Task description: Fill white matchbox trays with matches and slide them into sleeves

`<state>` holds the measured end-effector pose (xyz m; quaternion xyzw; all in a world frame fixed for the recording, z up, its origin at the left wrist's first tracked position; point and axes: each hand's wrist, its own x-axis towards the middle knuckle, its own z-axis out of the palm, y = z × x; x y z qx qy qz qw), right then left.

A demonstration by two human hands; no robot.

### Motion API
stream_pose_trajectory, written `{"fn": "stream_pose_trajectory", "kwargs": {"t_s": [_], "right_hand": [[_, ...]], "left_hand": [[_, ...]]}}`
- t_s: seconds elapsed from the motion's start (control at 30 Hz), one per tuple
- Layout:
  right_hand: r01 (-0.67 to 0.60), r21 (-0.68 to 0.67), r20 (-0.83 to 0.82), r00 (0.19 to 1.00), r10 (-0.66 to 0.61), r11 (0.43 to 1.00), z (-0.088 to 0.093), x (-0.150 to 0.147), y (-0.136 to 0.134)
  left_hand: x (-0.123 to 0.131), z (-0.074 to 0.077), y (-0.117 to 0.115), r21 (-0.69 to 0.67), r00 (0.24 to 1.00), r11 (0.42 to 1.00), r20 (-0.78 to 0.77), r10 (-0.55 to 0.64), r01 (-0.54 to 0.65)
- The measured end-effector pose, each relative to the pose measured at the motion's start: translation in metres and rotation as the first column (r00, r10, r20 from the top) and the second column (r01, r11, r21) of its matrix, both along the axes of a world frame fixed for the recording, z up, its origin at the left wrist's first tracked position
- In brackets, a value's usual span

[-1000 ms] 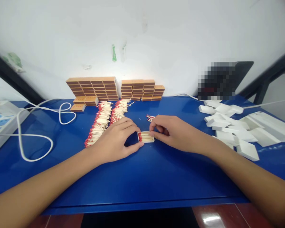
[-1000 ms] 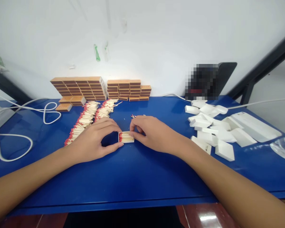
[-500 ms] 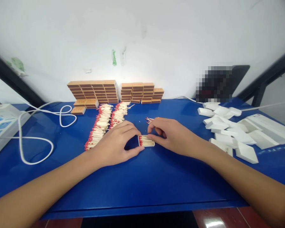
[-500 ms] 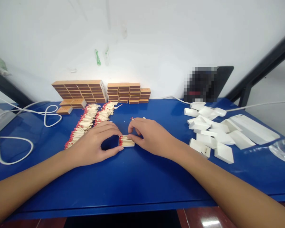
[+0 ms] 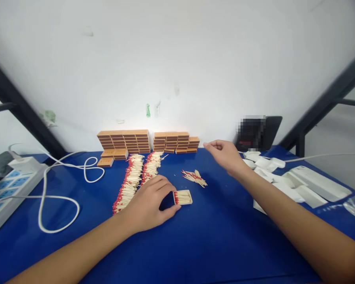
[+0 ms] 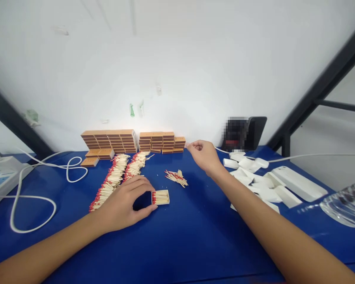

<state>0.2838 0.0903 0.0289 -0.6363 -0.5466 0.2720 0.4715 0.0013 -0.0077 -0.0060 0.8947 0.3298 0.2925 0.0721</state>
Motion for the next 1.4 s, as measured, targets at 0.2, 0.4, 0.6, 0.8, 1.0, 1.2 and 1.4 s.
{"fn": "stream_pose_trajectory", "kwargs": {"t_s": [0.2,0.4,0.6,0.8,1.0,1.2,1.4], "right_hand": [[0.136,-0.158,-0.141,0.977,-0.159,0.978,0.004,-0.016,0.057],[0.173,-0.171,-0.19,0.96,-0.205,0.97,-0.002,-0.028,0.074],[0.19,0.042,-0.233,0.957,-0.176,0.981,0.013,-0.012,0.034],[-0.224,0.096,-0.26,0.935,0.242,0.97,0.0,-0.031,-0.034],[-0.35,0.068,-0.35,0.869,0.351,0.934,-0.02,-0.058,-0.051],[-0.33,0.055,-0.366,0.871,0.327,0.942,-0.019,-0.055,-0.053],[-0.339,0.081,-0.37,0.863,0.344,0.937,-0.019,-0.054,-0.053]], "left_hand": [[0.0,0.001,0.003,0.105,0.991,0.989,0.098,0.096,-0.106],[-0.005,0.002,0.012,0.244,0.956,0.93,0.165,0.241,-0.276],[-0.009,0.005,0.016,0.292,0.932,0.888,0.187,0.31,-0.354],[-0.01,0.01,0.016,0.21,0.855,0.833,0.217,0.47,-0.511],[-0.011,0.009,0.019,0.182,0.836,0.823,0.239,0.494,-0.538],[-0.01,0.01,0.019,0.181,0.842,0.837,0.288,0.457,-0.516],[-0.009,0.011,0.017,0.177,0.847,0.847,0.3,0.438,-0.501]]}}
